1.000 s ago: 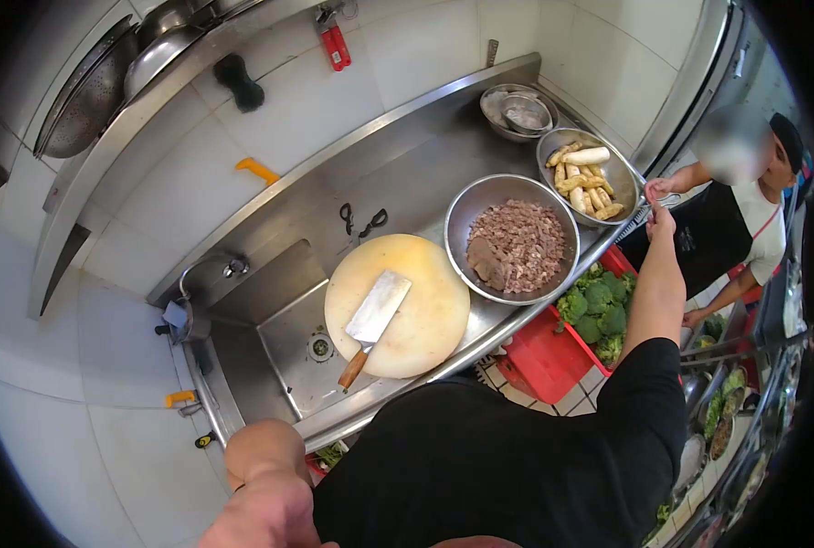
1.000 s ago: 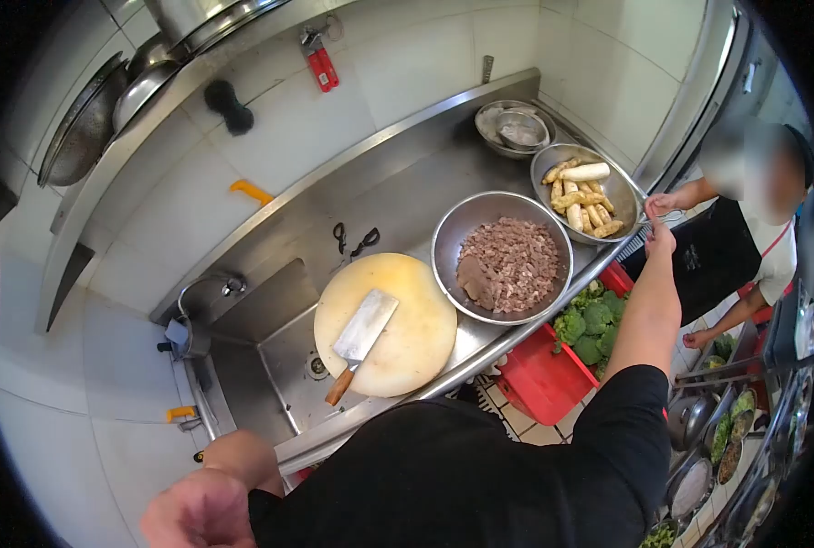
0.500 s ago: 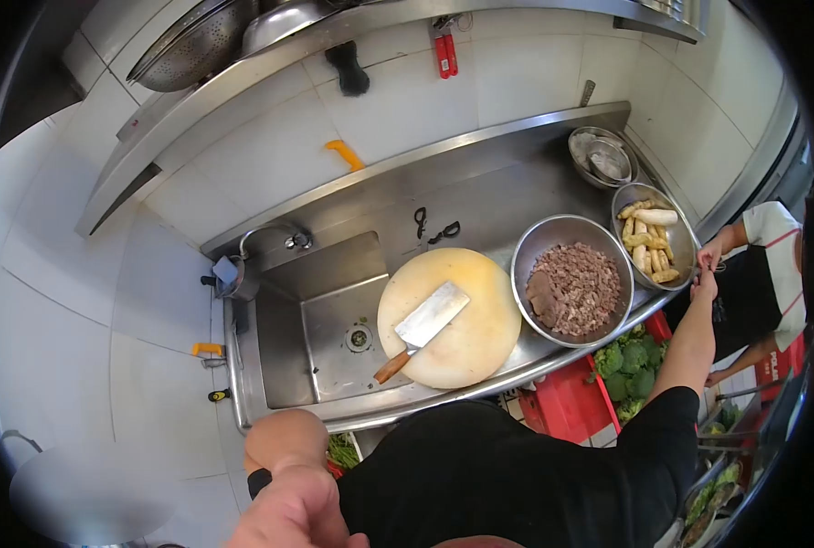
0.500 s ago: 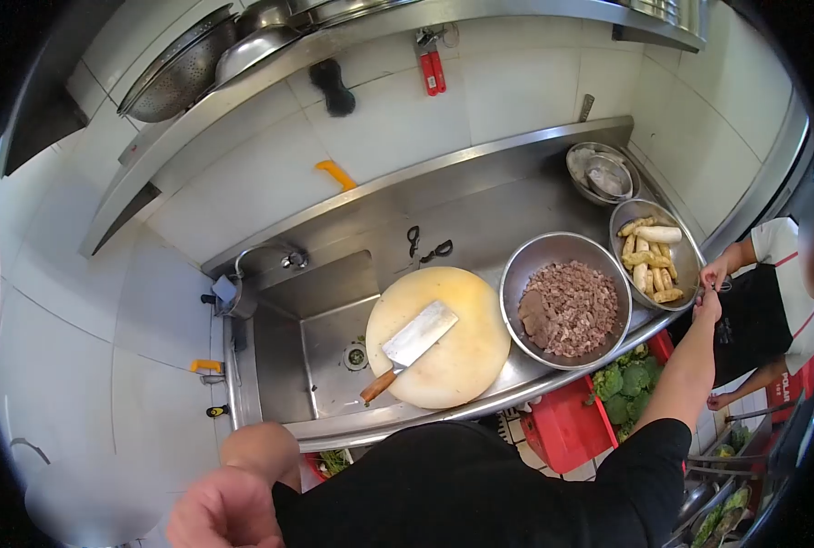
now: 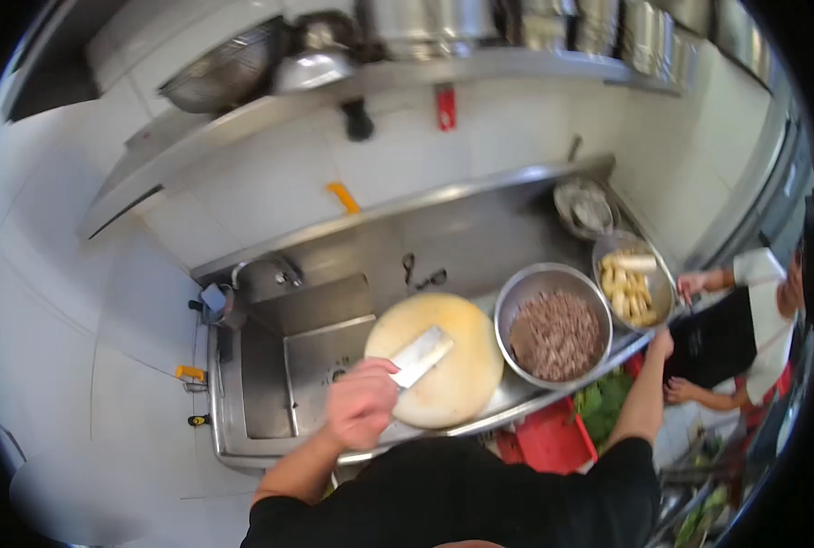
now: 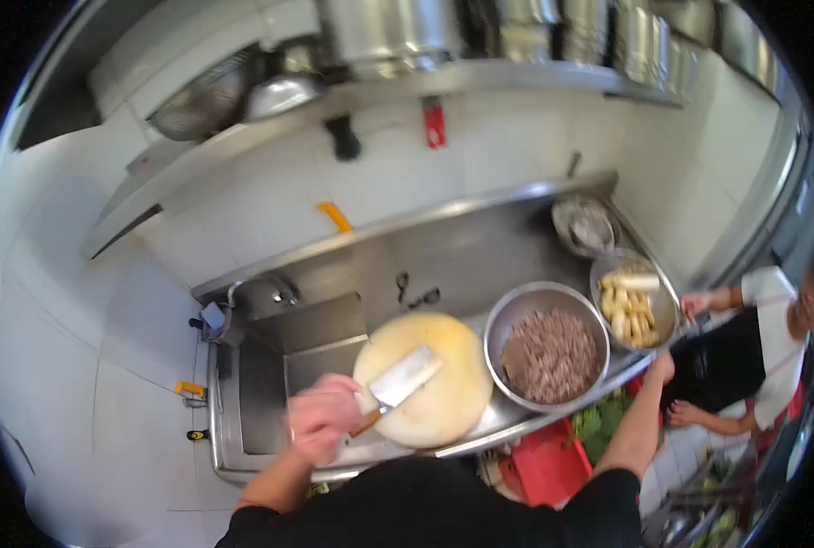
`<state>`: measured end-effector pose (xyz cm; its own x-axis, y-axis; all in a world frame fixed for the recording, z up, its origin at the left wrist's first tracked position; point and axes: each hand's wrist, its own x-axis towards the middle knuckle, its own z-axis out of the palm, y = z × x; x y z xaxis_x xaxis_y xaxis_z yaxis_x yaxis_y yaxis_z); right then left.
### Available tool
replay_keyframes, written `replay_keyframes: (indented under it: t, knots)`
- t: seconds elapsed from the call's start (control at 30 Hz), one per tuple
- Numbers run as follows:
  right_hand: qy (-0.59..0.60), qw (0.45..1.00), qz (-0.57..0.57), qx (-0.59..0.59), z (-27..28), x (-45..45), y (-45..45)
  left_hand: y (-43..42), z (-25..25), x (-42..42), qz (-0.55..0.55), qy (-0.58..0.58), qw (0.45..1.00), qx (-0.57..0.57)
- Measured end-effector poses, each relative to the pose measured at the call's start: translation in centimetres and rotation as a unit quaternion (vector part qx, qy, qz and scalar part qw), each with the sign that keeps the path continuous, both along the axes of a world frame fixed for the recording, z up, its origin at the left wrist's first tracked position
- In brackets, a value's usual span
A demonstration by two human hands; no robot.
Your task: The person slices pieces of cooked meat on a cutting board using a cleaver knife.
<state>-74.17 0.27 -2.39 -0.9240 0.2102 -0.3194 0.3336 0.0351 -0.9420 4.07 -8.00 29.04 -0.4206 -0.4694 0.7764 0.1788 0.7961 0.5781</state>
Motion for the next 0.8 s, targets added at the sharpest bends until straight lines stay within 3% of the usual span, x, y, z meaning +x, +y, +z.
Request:
replay_keyframes:
  t: [0.03,0.07,0.1,0.13,0.27,0.3,0.33,0.37,0.4,0.43,0.5,0.57,0.63,0.73,0.8]
  knots:
    - [0.065,0.942,0.143,0.296,1.3,2.5,1.3,-0.5,-5.2,0.2,0.046,-0.024,0.995,0.084]
    - [0.173,0.976,0.114,0.075,-0.4,5.2,1.6,-0.3,-10.6,1.1,0.142,-0.124,0.97,0.151]
    - [0.199,0.97,0.101,0.092,-0.7,6.7,1.3,-0.5,-13.6,1.5,0.176,-0.192,0.952,0.16]
    - [0.237,0.957,0.084,0.146,-2.5,5.8,0.6,0.0,-16.6,2.2,0.192,-0.25,0.913,0.259]
    - [0.426,0.882,0.201,-0.021,6.0,14.2,-7.5,1.5,-24.2,5.0,0.229,-0.453,0.845,0.169]
    - [0.466,0.85,0.234,-0.074,10.6,16.9,-10.9,1.4,-25.8,5.2,0.235,-0.483,0.831,0.142]
    - [0.54,0.793,0.28,-0.031,19.3,24.1,-12.4,0.9,-26.7,5.3,0.239,-0.513,0.817,0.112]
    - [0.521,0.771,0.35,-0.108,26.4,30.3,-14.4,0.2,-27.0,5.3,0.222,-0.52,0.818,0.103]
    - [0.569,0.708,0.388,-0.158,32.2,35.1,-16.7,-0.4,-27.3,5.4,0.204,-0.528,0.819,0.095]
    - [0.597,0.667,0.433,-0.104,38.5,40.2,-17.5,-0.4,-27.7,5.7,0.183,-0.54,0.816,0.092]
    - [0.741,0.49,0.452,-0.085,50.2,50.4,-18.7,-0.5,-29.5,5.7,0.163,-0.534,0.825,0.093]
    - [0.795,0.389,0.448,-0.13,57.2,57.7,-22.3,-2.7,-29.2,5.4,0.117,-0.556,0.814,0.126]
    - [0.814,0.346,0.453,-0.11,62.0,63.6,-26.0,-3.3,-27.7,5.4,0.111,-0.545,0.819,0.143]
    - [0.878,0.297,0.366,0.084,65.8,68.7,-30.9,-3.8,-27.7,5.7,0.092,-0.497,0.845,0.174]
    - [0.803,0.279,0.461,0.253,68.3,71.0,-31.2,-5.0,-31.2,6.0,0.088,-0.435,0.886,0.136]
